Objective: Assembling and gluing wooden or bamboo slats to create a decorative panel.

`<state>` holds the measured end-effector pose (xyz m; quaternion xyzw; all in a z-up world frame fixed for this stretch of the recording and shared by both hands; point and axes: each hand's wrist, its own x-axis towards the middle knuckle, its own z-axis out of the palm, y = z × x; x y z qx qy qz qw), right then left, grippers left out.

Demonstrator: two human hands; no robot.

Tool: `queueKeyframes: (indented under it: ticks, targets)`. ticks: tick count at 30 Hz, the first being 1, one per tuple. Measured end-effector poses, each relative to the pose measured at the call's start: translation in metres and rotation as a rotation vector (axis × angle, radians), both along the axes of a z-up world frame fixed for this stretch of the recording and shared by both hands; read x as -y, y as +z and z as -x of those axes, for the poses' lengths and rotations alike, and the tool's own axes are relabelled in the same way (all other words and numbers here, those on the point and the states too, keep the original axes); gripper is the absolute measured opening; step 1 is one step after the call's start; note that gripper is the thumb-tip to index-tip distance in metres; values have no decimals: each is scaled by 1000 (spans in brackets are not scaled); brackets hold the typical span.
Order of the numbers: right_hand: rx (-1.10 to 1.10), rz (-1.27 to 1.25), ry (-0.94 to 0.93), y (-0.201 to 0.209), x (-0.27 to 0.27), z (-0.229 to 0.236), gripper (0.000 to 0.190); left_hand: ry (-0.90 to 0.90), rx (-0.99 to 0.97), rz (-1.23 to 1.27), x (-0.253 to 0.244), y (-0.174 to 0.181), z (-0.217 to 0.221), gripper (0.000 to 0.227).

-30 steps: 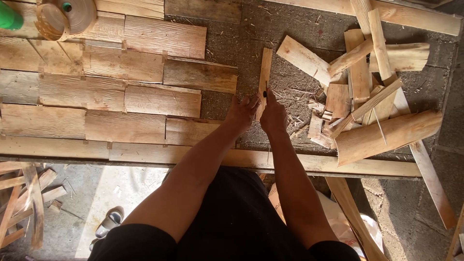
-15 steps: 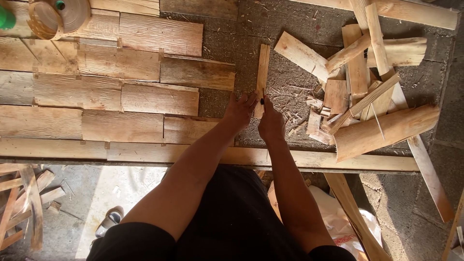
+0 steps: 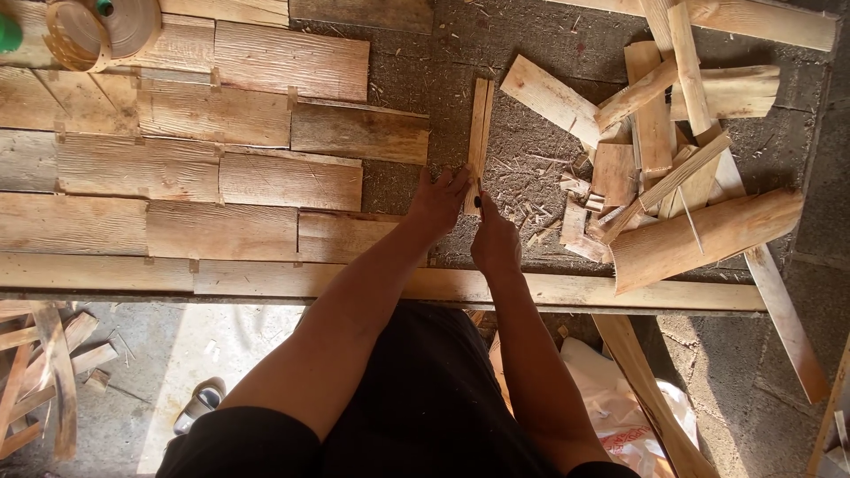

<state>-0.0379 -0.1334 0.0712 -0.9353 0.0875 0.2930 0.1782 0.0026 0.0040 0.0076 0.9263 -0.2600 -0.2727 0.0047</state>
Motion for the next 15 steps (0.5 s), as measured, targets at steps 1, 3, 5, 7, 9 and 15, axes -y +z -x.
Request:
queueKeyframes:
  ticks: [1,3,5,7,9,15]
  targets:
    - [0,-1,1,3,-1,2,55,1,0,-1,-1,0,0,73]
    - [-2,28,16,8,-3,6,52,37,10,41,-1,0,1,71]
    - [13,17,20,-3,2,16,56,38,46,54,0,-4,4,67]
    - [28,8,23,-4,5,19,60,40,82,69,3,-11,6,64]
    - [32,-2,10,2,4,17,54,76,219,126,6,-19,9,59]
    - [40,-49,-14,10,7,15,47,152,189,136,14,-1,7,57]
